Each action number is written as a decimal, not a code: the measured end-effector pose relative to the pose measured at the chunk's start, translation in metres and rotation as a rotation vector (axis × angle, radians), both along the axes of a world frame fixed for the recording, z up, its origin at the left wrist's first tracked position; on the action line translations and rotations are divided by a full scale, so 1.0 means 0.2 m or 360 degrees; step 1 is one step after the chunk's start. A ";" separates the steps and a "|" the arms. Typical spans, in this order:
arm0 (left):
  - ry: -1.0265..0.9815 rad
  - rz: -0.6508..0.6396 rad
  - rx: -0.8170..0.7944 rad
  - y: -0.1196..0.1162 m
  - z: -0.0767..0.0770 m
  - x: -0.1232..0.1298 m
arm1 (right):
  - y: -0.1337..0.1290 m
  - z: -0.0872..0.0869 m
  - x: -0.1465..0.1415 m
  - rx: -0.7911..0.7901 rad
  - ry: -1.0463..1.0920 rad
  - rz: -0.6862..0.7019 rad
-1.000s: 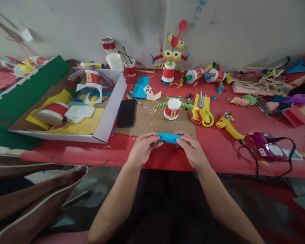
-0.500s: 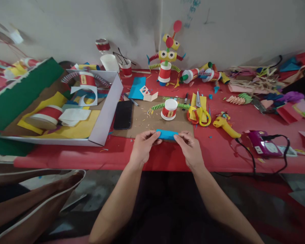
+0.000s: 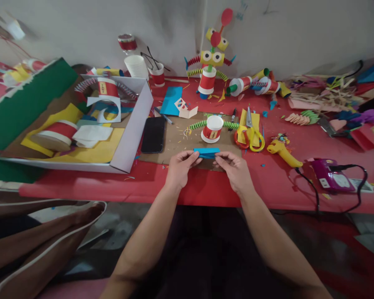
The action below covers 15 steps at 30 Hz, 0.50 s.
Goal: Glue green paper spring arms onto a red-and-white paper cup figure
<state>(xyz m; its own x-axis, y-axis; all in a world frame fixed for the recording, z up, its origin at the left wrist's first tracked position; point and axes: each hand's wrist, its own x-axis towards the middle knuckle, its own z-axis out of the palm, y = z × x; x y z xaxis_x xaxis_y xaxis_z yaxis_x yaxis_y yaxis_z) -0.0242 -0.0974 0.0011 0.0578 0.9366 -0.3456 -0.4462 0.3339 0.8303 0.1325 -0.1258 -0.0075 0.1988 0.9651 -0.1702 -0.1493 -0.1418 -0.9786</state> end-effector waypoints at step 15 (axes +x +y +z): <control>0.0343 -0.0017 0.0282 0.00 -0.04 0.01 | 0.07 -0.01 0.05 0.0058 0.0244 -0.0050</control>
